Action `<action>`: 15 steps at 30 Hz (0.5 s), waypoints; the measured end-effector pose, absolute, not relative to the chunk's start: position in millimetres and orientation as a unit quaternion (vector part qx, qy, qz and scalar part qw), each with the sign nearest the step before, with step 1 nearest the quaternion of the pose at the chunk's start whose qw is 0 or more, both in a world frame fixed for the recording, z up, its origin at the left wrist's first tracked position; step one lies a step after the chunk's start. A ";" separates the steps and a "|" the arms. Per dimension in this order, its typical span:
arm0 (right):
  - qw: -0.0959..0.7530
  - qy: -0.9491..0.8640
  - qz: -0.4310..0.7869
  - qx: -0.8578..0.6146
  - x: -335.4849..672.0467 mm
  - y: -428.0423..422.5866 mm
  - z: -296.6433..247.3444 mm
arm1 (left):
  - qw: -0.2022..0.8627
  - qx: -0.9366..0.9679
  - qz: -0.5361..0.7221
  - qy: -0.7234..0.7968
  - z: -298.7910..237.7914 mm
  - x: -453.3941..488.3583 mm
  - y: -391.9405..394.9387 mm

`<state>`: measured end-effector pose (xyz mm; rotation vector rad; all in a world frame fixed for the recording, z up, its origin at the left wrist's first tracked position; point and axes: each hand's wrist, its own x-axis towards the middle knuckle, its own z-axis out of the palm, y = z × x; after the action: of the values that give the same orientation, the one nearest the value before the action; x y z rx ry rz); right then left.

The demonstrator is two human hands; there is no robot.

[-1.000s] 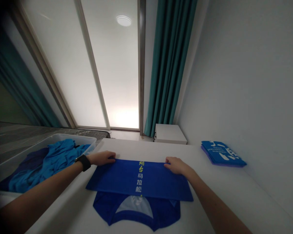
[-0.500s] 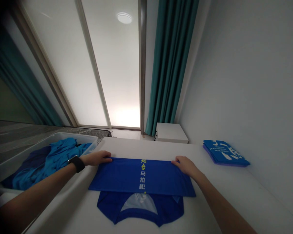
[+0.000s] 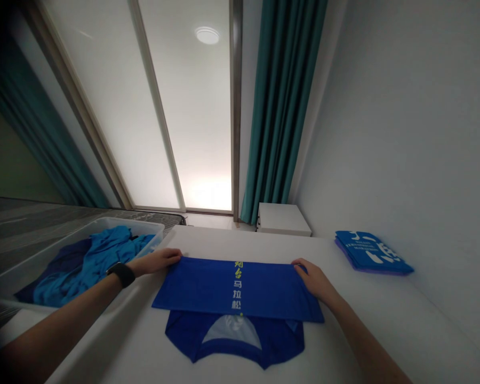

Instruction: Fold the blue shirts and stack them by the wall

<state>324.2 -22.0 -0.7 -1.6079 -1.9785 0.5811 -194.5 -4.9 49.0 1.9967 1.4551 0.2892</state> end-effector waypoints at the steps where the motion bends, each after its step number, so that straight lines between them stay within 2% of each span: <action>1: 0.273 -0.722 0.217 -0.597 324.7 -22.4 -3.3 | 0.322 0.755 0.120 0.559 47.8 -194.3 -6.3; 6: 0.323 -0.687 0.220 -0.614 326.3 -24.0 -14.0 | 0.317 0.725 0.175 0.586 42.6 -187.6 -15.2; 15: 0.351 -0.698 0.158 -0.603 327.8 -34.7 -27.1 | 0.239 0.670 0.330 0.621 18.0 -165.7 -32.4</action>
<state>327.8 -34.7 -27.1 -1.5615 -1.8077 0.4094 -165.7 -32.4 18.0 1.8354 1.6999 0.9036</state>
